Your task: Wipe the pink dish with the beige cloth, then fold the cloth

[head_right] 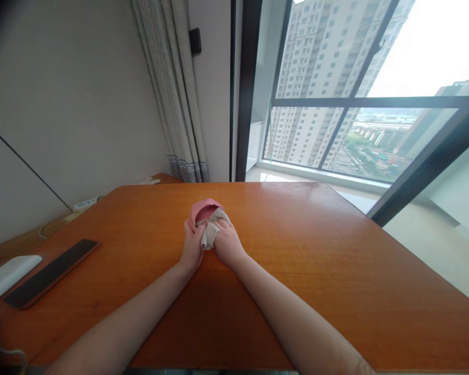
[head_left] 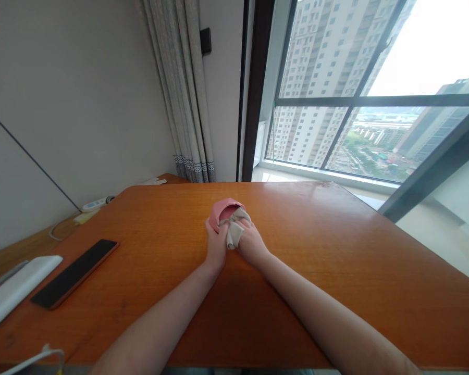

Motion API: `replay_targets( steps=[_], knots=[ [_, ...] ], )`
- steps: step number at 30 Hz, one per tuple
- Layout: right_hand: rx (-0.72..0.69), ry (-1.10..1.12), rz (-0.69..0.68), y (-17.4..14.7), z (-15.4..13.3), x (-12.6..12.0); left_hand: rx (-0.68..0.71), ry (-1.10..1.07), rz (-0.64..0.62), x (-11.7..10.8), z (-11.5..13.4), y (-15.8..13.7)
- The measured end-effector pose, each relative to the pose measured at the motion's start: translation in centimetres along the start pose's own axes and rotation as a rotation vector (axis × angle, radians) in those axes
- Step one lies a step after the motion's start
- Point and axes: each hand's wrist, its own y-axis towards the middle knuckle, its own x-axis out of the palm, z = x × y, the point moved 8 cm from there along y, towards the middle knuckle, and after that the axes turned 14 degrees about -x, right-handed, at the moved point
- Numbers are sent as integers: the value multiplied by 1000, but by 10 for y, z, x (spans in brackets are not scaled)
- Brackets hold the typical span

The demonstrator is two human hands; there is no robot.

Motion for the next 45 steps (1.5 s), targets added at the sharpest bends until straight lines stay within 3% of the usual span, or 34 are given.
replay_targets(
  steps=[4,9,17,22,29,34,38,42,45],
  knots=[
    [-62,-6,19,0,2,-11,22,194,48,-7,13,10],
    [-182,-45,-46,-1,7,-20,94,460,-46,-2,31,14],
    [-78,-58,59,-1,5,-17,69,109,-68,5,11,-6],
    [-106,-29,65,1,4,-19,129,244,-25,1,28,-1],
    [-172,-28,7,2,2,-26,207,493,-163,3,51,8],
    [-136,-60,3,1,-1,-18,-3,208,-158,-1,18,16],
    [-87,-100,15,-1,-1,-16,-14,67,-173,2,7,19],
    [-108,-77,-35,1,-2,-13,16,263,-159,-4,16,26],
    [-184,-69,-94,2,-5,-11,142,461,-189,-7,32,30]
  ],
)
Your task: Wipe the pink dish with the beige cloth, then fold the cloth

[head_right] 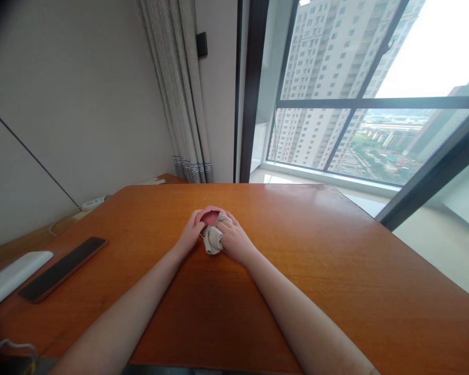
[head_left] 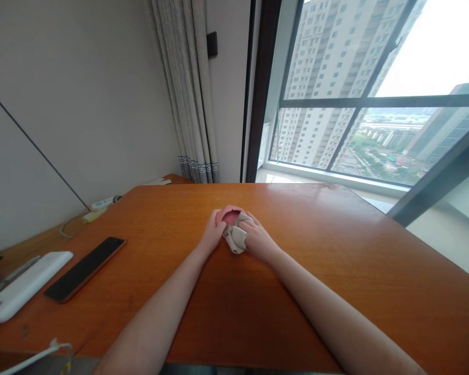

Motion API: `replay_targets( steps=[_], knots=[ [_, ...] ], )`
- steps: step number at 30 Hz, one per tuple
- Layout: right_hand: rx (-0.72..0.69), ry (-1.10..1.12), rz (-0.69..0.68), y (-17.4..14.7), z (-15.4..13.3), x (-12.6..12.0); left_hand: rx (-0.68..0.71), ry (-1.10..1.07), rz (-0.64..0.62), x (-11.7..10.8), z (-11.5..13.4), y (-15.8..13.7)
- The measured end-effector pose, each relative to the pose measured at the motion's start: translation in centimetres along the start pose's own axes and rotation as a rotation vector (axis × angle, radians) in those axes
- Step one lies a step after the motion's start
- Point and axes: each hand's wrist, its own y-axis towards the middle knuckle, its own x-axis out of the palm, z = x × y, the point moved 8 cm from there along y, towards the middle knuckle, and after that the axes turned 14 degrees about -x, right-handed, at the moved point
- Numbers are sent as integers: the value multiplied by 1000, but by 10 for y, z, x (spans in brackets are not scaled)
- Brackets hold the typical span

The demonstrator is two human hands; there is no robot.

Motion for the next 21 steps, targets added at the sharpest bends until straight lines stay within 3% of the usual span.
replay_targets(
  steps=[4,11,15,21],
  knots=[
    [-19,-11,-36,-2,3,2,58,46,-28,-1,1,1],
    [67,-50,29,-6,9,3,-45,-305,-17,18,-21,-5],
    [101,-33,11,-4,7,3,-18,-186,45,12,-18,-1],
    [4,-40,-6,2,1,3,-9,-150,62,-3,-8,6]
  ],
)
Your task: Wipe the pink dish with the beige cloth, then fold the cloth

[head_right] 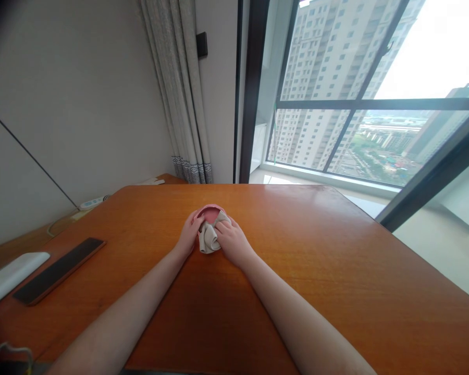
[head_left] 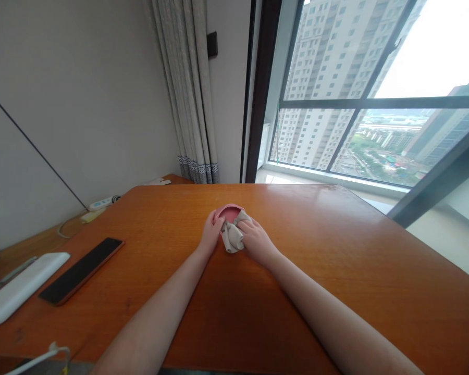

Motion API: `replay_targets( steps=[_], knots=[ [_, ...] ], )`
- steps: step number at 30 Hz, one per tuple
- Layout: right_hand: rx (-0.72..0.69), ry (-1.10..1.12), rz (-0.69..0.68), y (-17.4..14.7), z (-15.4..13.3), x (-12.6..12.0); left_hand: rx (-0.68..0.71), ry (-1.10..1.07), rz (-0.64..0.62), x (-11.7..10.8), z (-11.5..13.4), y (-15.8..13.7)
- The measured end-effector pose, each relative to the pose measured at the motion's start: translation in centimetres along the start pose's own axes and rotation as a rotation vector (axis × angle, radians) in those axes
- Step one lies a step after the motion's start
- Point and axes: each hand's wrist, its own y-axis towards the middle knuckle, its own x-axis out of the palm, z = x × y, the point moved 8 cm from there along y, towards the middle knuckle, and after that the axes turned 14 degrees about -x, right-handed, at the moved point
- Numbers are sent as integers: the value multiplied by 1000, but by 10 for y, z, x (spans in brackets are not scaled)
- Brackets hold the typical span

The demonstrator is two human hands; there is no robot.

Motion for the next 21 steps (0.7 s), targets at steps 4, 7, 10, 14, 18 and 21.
replay_targets(
  steps=[4,7,10,14,18,21],
  knots=[
    [42,-37,39,-6,8,0,-57,-226,-37,12,-6,-10],
    [101,-3,54,-9,12,2,-120,-360,-79,25,-15,-18],
    [128,62,82,-9,10,2,-96,-253,-2,21,-15,-20],
    [75,87,93,-6,8,-3,18,24,67,6,2,-15],
    [-38,48,52,-5,9,-8,26,94,34,2,11,-12],
    [-20,11,66,-6,10,-9,-68,-86,-1,9,1,-15]
  ],
)
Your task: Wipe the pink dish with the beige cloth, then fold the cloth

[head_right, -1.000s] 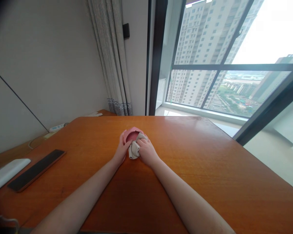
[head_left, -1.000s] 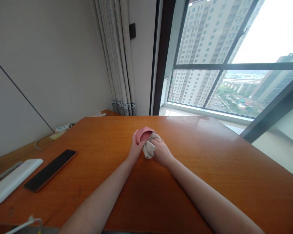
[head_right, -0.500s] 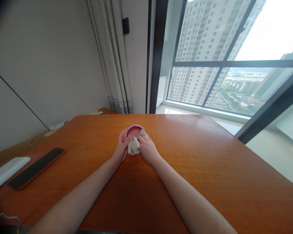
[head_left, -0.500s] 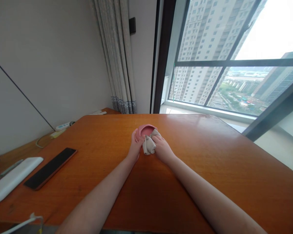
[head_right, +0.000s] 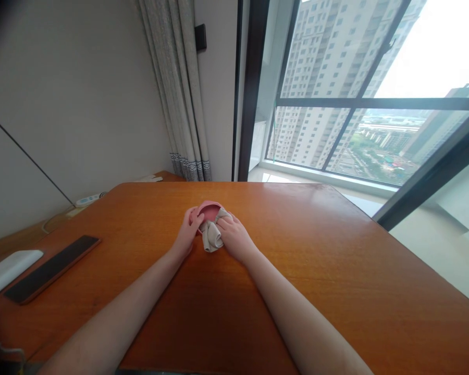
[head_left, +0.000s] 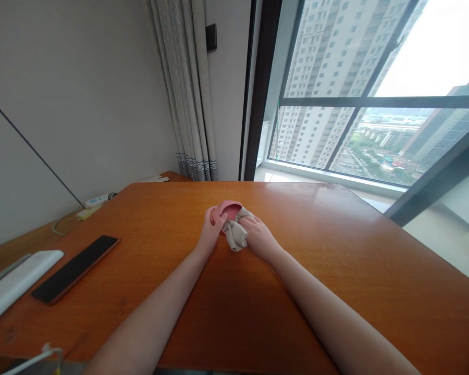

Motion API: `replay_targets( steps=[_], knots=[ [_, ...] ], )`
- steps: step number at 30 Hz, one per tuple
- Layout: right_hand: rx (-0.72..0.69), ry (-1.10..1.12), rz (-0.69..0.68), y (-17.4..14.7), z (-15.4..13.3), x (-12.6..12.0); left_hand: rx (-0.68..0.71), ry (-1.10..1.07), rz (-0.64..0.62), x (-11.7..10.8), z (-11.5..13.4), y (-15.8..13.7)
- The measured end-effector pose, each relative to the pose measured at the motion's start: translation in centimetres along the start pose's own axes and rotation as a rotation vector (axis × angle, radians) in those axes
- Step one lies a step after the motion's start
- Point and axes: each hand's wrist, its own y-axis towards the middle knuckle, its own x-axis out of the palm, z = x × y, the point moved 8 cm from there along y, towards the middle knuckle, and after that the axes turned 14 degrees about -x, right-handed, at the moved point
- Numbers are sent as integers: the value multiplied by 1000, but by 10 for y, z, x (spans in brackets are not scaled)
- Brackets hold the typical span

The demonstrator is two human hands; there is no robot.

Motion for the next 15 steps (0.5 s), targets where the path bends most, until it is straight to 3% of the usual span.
replay_targets(
  steps=[4,9,12,15],
  knots=[
    [72,-24,19,-2,-1,5,-38,-161,-36,12,-13,-6],
    [87,-9,2,0,-4,11,72,65,62,-1,3,-2],
    [47,-31,43,3,-7,7,152,203,28,-5,22,0],
    [49,-47,75,2,-6,4,148,164,10,-3,26,-5]
  ],
)
